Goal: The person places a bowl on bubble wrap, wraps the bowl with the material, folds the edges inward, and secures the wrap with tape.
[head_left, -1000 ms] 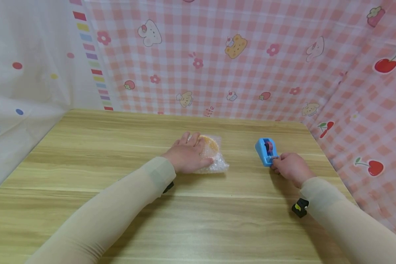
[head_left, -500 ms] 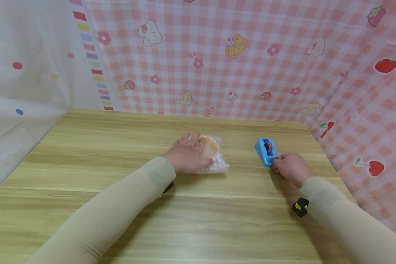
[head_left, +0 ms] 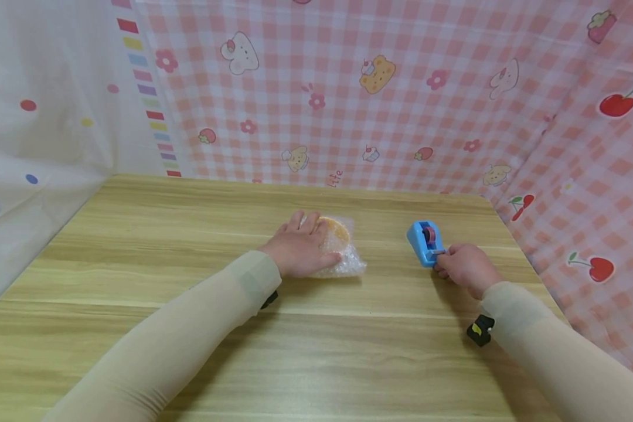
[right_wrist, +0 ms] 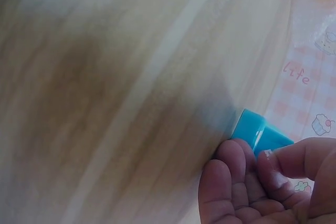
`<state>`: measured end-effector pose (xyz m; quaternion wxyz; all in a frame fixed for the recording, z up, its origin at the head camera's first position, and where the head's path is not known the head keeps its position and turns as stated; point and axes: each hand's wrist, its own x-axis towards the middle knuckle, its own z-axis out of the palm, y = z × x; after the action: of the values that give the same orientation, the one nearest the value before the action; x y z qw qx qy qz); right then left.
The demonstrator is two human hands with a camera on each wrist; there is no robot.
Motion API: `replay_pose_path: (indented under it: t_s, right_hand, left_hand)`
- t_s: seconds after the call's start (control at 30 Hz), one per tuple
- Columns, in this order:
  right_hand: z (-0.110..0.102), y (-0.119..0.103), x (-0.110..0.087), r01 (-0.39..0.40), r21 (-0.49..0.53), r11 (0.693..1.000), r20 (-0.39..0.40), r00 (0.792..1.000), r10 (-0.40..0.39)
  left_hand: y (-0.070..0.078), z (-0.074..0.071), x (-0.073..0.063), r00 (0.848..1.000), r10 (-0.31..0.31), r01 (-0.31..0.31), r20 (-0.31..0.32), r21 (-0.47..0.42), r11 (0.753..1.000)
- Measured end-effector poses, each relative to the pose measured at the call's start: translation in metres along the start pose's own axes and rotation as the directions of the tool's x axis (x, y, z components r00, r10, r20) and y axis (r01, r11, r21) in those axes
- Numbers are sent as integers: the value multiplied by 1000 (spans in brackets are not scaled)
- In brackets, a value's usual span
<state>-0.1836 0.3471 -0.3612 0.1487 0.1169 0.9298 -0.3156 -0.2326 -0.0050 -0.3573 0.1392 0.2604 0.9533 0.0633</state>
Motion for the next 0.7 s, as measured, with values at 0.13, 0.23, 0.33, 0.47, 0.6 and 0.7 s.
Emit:
replay_pose_path:
  t_s: [0.13, 0.23, 0.33, 0.47, 0.6, 0.7]
  right_hand:
    - [0, 2, 1, 2, 15, 1000, 9, 1000, -2]
    - [-2, 2, 0, 7, 32, 999, 32, 999, -8]
    - [-5, 3, -2, 19, 31, 999, 70, 997, -21]
    - [-8, 4, -6, 21, 28, 999, 119, 993, -24]
    - [-9, 0, -9, 38, 15, 999, 131, 991, -39]
    - [-8, -6, -13, 78, -34, 996, 125, 989, -73]
  left_hand:
    - [0, 0, 0, 1000, -2, 2, 2, -2, 1000]
    - [0, 0, 0, 1000, -3, 3, 1, 1, 1000]
    - [0, 1, 1, 1000, -4, 4, 3, 0, 1000]
    - [0, 1, 1, 1000, -4, 4, 7, -1, 1000]
    - [0, 2, 1, 1000, -6, 6, 4, -1, 1000]
    - [0, 2, 1, 1000, -7, 7, 0, -1, 1000]
